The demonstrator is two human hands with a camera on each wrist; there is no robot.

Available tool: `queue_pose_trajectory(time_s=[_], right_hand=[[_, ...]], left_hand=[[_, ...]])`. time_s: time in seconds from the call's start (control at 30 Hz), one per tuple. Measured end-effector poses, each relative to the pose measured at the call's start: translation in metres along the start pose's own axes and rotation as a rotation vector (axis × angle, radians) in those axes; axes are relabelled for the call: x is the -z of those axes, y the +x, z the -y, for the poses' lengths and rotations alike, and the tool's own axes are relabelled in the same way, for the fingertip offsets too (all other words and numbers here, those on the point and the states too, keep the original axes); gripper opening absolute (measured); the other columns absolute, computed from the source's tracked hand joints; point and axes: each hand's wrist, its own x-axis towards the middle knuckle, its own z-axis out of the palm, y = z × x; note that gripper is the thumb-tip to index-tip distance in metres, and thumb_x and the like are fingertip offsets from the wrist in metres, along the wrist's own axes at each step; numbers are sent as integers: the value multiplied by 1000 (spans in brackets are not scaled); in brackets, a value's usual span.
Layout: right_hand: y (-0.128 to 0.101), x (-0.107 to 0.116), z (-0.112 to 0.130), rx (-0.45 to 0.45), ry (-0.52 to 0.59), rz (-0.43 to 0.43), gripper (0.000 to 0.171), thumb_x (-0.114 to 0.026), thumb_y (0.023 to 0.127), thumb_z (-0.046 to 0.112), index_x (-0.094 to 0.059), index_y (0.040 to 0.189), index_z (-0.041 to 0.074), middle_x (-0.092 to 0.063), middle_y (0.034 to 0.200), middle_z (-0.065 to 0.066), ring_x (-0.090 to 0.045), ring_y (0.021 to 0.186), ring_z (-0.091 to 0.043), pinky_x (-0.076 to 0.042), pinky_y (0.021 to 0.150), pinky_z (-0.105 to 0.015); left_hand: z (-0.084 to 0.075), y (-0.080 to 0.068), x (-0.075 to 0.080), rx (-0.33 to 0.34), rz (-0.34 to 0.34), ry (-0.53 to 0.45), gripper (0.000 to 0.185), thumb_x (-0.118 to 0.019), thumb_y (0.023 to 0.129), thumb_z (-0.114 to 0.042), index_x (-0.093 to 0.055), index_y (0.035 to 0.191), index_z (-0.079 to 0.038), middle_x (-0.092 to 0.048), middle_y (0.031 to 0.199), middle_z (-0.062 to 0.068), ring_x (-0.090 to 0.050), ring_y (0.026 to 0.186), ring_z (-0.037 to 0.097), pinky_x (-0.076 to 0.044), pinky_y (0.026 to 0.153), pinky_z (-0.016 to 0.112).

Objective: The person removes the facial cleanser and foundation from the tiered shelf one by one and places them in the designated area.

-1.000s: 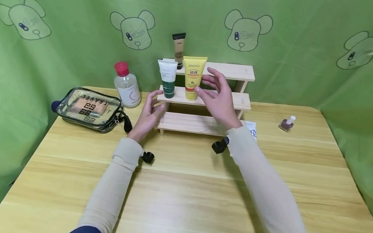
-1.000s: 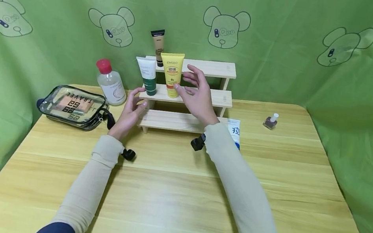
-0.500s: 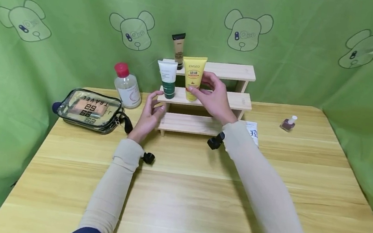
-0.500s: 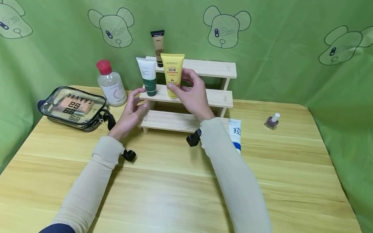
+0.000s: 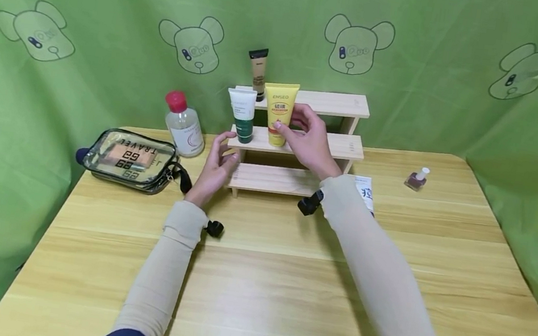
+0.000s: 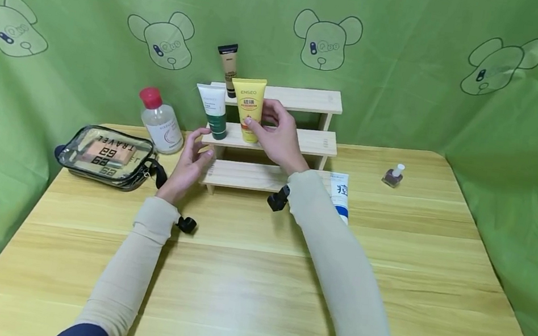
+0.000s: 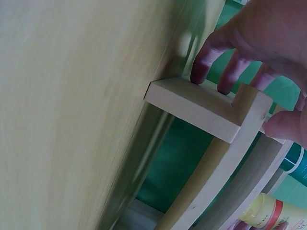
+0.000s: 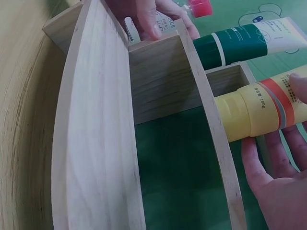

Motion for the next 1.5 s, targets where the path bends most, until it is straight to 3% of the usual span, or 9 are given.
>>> queue_pose_trajectory(time_s=[0.33, 0.5, 0.67, 0.87, 1.13, 1.3, 1.5], right_hand=[[-8, -3, 12, 38, 33, -7, 42, -77, 102, 11, -63, 141, 4, -72, 131, -16, -69, 119, -23, -55, 116, -37], [-12, 0, 15, 28, 26, -15, 43, -77, 102, 11, -62, 141, 3, -72, 132, -17, -69, 120, -23, -54, 117, -37], [-18, 7, 17, 9, 14, -28, 44, -76, 103, 13, -61, 142, 1, -70, 133, -18, -68, 124, -24, -54, 118, -35], [-29, 17, 24, 28, 1, -27, 45, -74, 104, 16, -60, 144, 0, -70, 134, -18, -68, 123, -23, -54, 118, -36], [-38, 35, 30, 67, -40, -48, 43, -73, 105, 16, -61, 143, -1, -70, 132, -18, -68, 119, -19, -54, 118, -39], [-44, 49, 27, 45, -56, -75, 43, -71, 107, 16, -59, 145, -1, -70, 135, -18, -67, 120, -16, -53, 119, -36], [-56, 68, 23, 29, -85, -95, 44, -69, 108, 16, -58, 148, 1, -71, 133, -15, -67, 117, -10, -55, 113, -24]], left_hand=[[1, 1, -1, 2, -1, -5, 54, -53, 112, -7, -39, 159, -29, -46, 160, 22, -50, 148, 53, -44, 125, 59], [-1, 0, -1, 15, -8, 6, 53, -53, 112, -8, -40, 159, -31, -45, 162, 21, -53, 147, 46, -44, 126, 58], [0, 1, -1, 7, -3, 3, 54, -53, 112, -8, -40, 159, -31, -44, 163, 21, -52, 148, 49, -43, 126, 58], [0, 1, -1, -7, 5, -14, 54, -53, 112, -7, -40, 159, -31, -45, 160, 22, -49, 148, 54, -43, 125, 60], [-1, 0, 0, 2, -9, 9, 53, -53, 113, -10, -40, 158, -34, -44, 161, 20, -53, 146, 46, -44, 124, 59], [-1, -1, 0, 9, -9, 10, 53, -52, 113, -10, -39, 158, -34, -44, 162, 20, -54, 145, 44, -44, 125, 58], [0, 0, -1, 9, -1, 1, 53, -53, 113, -9, -40, 158, -34, -44, 162, 21, -52, 147, 49, -44, 125, 60]])
